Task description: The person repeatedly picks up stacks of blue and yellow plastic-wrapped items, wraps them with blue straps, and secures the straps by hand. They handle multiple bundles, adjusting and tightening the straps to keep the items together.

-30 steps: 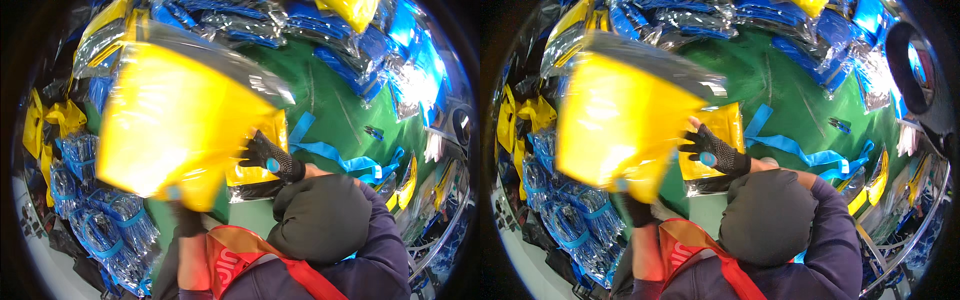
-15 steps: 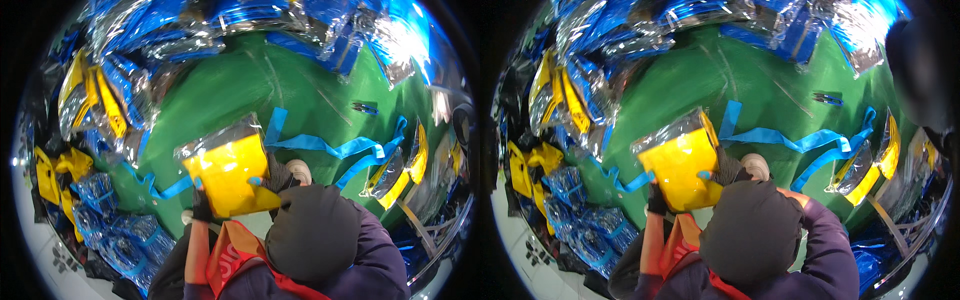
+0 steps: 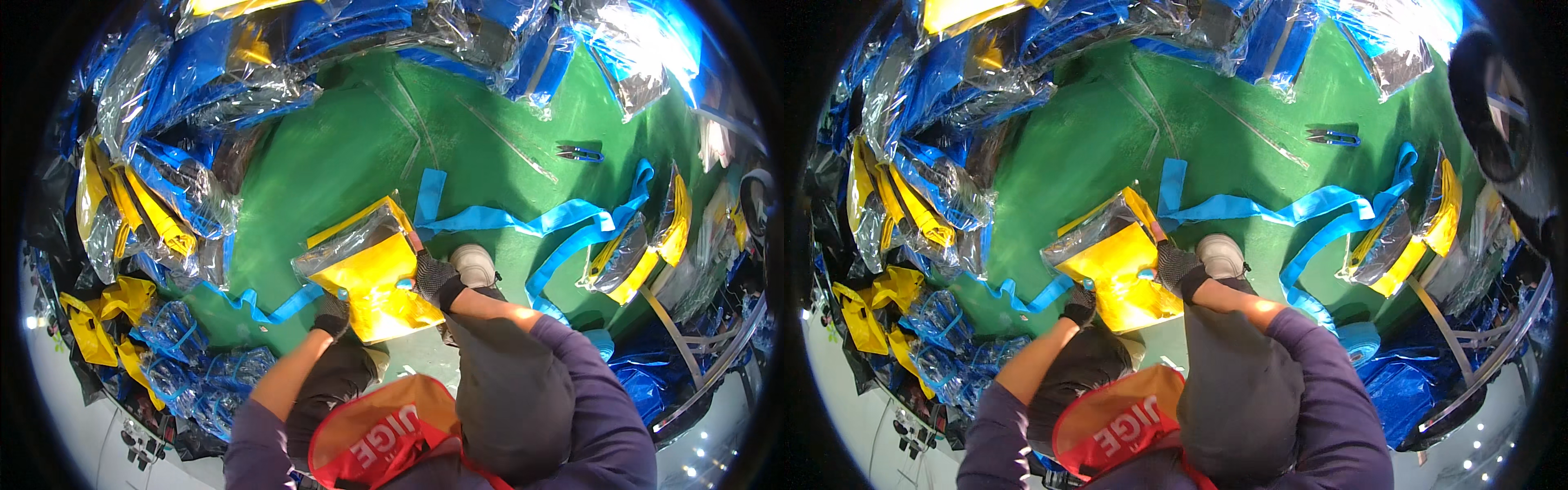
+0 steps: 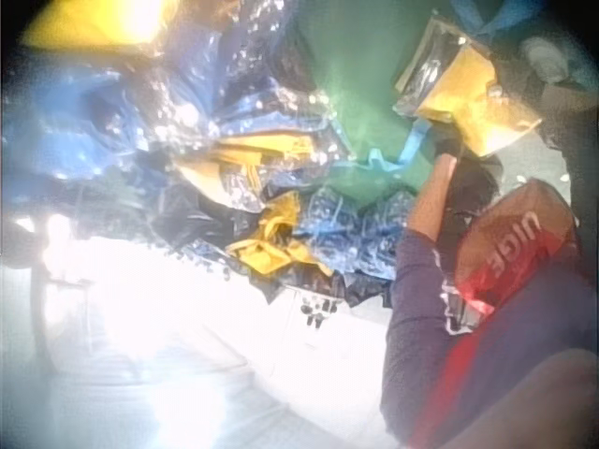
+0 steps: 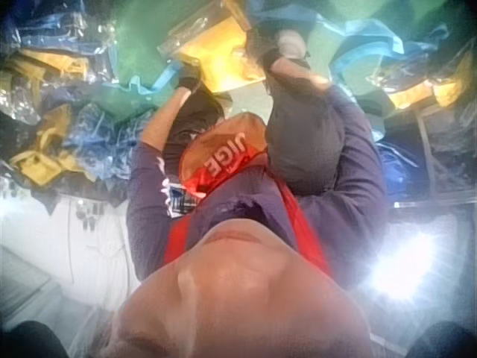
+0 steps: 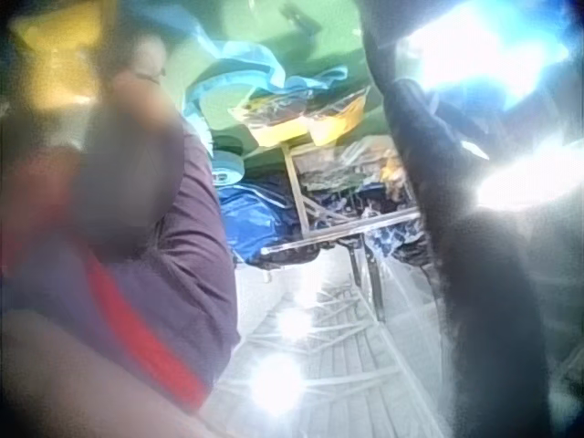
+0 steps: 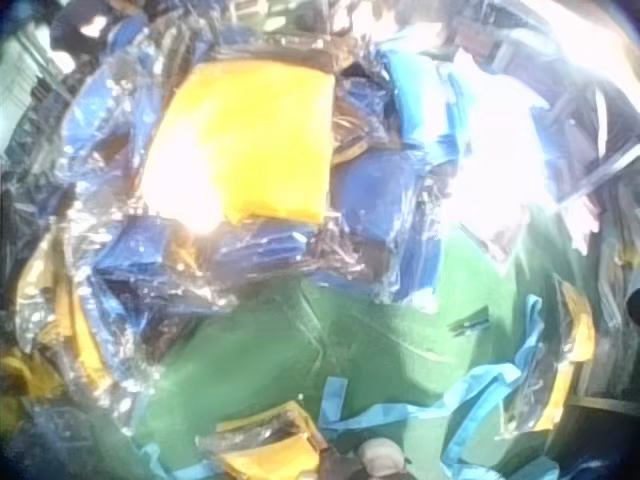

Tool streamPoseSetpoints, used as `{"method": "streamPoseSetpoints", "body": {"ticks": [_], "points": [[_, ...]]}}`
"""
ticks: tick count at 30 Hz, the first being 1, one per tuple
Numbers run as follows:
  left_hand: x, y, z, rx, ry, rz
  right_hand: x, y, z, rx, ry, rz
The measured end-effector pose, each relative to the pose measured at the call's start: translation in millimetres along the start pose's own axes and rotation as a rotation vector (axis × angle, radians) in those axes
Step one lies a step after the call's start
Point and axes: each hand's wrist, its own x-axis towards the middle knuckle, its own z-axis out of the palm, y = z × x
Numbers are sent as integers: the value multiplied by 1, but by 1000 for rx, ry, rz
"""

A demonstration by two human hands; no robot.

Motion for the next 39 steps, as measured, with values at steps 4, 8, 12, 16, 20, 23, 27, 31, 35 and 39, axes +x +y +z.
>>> {"method": "streamPoseSetpoints", "body": {"ticks": [4,8,12,16,20,23,27,31,35,39], "points": [[13,-4,-38,788,-399,558,-1,-2,-12,-164,-3,35],[5,19,-39,-530,-293,-204,1,-5,-16,-75,48,-44],[-1,20,-20,-265,-182,-271,1,6,-8,-180,-9,58],[2,6,4,-373,-63,-203,3,23,-1,-433,64,-49],[1,16,6,-336,-16,-294,-5,16,-2,-427,119,3],[6,31,-34,-243,-104,-187,-23,-8,-15,-423,190,15],[26,38,-150,103,-441,88,-42,-39,-55,-396,327,-11],[51,82,-279,-439,746,456,-21,-51,-96,-293,276,118],[126,172,-407,-636,859,656,-12,-40,-124,-9,372,-32],[220,224,-506,-1107,-29,529,-89,-1,-180,-14,1284,-415]]}}
